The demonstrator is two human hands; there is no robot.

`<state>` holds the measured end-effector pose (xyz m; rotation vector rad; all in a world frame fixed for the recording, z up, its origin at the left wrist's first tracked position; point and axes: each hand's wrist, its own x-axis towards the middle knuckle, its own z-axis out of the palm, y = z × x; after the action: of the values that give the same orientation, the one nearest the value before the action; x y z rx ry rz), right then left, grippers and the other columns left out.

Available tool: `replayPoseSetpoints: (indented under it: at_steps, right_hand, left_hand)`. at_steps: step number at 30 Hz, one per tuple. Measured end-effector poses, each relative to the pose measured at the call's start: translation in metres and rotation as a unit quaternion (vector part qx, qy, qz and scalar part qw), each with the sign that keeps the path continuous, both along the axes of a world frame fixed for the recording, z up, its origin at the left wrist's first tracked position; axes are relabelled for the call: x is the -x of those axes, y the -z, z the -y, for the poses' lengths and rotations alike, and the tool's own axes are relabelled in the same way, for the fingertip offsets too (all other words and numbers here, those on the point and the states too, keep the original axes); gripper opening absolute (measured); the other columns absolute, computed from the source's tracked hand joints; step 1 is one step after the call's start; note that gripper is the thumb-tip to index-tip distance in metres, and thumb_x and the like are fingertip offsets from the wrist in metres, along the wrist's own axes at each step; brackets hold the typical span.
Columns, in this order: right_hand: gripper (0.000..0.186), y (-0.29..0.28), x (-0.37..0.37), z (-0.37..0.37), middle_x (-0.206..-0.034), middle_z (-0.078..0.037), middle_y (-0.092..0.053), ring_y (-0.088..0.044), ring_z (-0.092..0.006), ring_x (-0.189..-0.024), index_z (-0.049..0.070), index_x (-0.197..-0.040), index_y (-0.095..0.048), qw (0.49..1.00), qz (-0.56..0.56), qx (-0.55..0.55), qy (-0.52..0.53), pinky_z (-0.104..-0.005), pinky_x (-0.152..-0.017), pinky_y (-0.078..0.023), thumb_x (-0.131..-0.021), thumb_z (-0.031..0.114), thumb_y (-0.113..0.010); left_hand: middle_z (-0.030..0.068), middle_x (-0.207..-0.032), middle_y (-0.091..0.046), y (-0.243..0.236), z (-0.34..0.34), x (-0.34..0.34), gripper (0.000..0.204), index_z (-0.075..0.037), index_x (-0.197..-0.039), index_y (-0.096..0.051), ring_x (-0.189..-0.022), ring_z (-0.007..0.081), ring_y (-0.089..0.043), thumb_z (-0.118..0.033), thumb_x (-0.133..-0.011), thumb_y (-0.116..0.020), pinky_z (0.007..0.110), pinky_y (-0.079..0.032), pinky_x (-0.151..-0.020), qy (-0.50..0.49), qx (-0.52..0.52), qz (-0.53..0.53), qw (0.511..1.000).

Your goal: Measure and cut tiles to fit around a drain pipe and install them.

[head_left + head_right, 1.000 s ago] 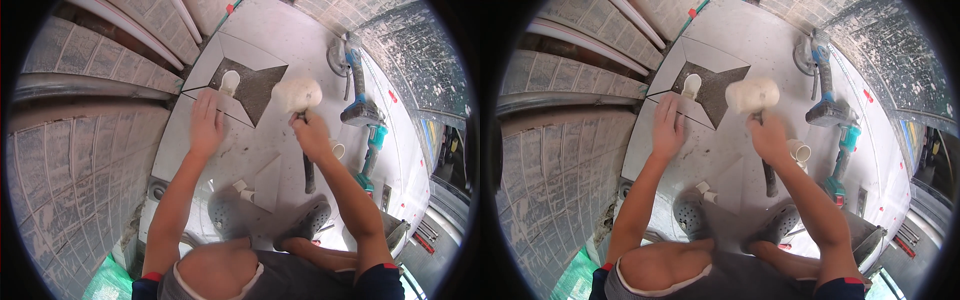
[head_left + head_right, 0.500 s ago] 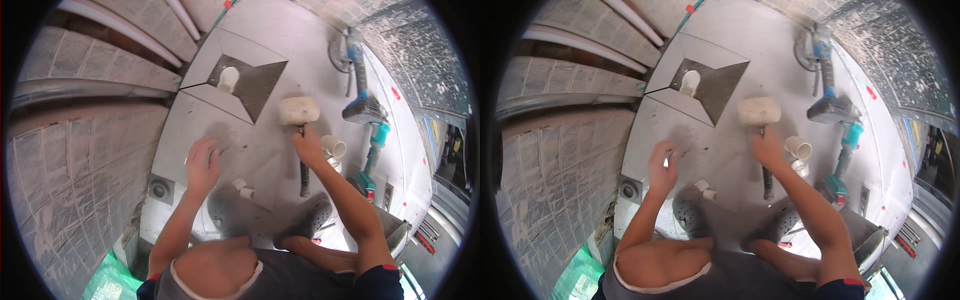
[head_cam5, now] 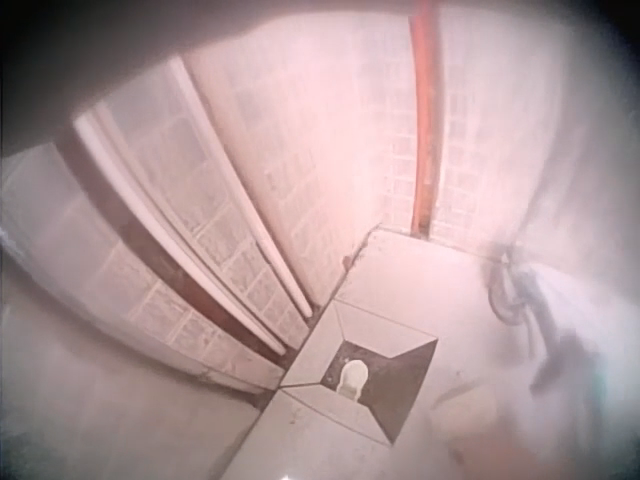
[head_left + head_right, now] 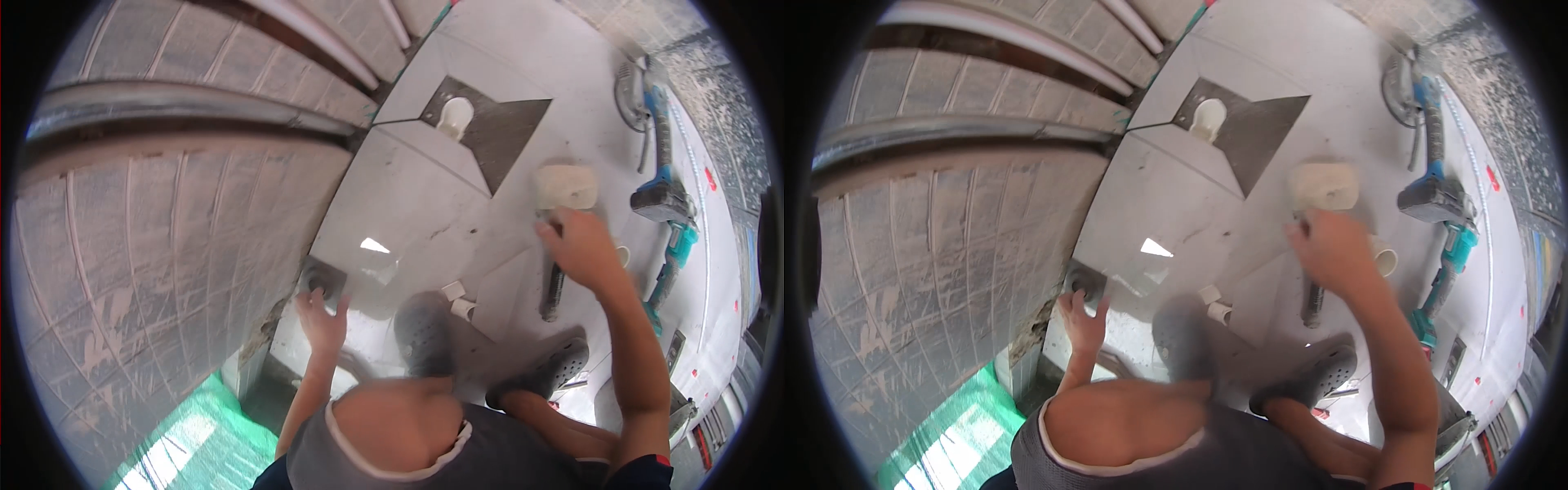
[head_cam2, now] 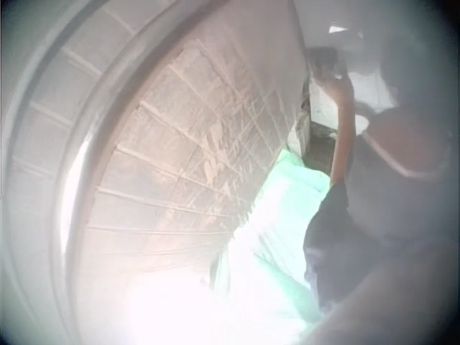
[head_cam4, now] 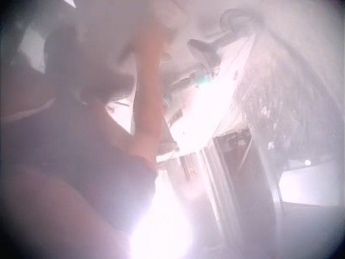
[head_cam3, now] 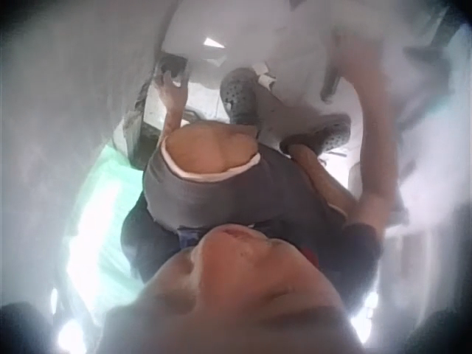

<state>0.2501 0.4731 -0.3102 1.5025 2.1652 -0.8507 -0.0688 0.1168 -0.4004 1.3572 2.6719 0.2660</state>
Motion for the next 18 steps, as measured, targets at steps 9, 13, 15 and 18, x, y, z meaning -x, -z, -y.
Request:
replayPoseSetpoints:
  at_steps: [9, 13, 15, 18]
  right_hand:
    - [0.035, 0.035, 0.01, 0.026, -0.095, -0.018, -0.074, -0.073, -0.0352, -0.086, 0.0, -0.108, -0.07, 0.938, -0.304, 0.167, 0.023, -0.0459, -0.081, -0.055, -0.099, 0.035, -0.069]
    - [0.04, 0.039, 0.04, 0.022, -0.088, -0.009, -0.071, -0.07, -0.019, -0.079, 0.0, -0.109, -0.069, 0.845, -0.399, 0.309, 0.174, -0.0348, -0.071, -0.054, -0.099, 0.039, -0.07]
    - [0.041, 0.041, 0.044, 0.007, -0.085, -0.006, -0.069, -0.067, -0.0138, -0.075, 0.0, -0.109, -0.069, 0.793, -0.411, 0.373, 0.251, -0.0308, -0.067, -0.052, -0.099, 0.04, -0.071]
    - [0.038, 0.04, 0.049, -0.02, -0.078, -0.003, -0.067, -0.061, -0.0093, -0.069, 0.001, -0.109, -0.069, 0.82, -0.41, 0.296, 0.267, -0.027, -0.061, -0.048, -0.099, 0.038, -0.071]
  left_hand:
    - [0.0115, -0.094, -0.049, -0.085, -0.115, -0.042, 0.028, 0.001, -0.089, -0.057, -0.085, 0.0291, -0.05, -0.021, -0.095, -0.074, 0.041, -0.042, -0.073, -0.099, -0.024, 0.218, 0.971]
    - [0.0089, -0.098, -0.072, -0.094, -0.206, -0.05, 0.036, 0.005, -0.111, -0.069, -0.092, 0.0176, -0.066, -0.03, -0.105, -0.064, 0.033, -0.052, -0.085, -0.088, -0.041, 0.452, 0.887]
    - [0.0074, -0.1, -0.074, -0.083, -0.254, -0.05, 0.039, 0.005, -0.112, -0.071, -0.093, 0.0149, -0.068, -0.033, -0.106, -0.063, 0.03, -0.052, -0.088, -0.054, -0.018, 0.531, 0.845]
    - [0.0047, -0.109, -0.073, -0.061, -0.312, -0.045, 0.033, 0.007, -0.116, -0.068, -0.096, 0.0109, -0.066, -0.024, -0.106, -0.061, 0.029, -0.051, -0.089, -0.021, -0.004, 0.604, 0.796]
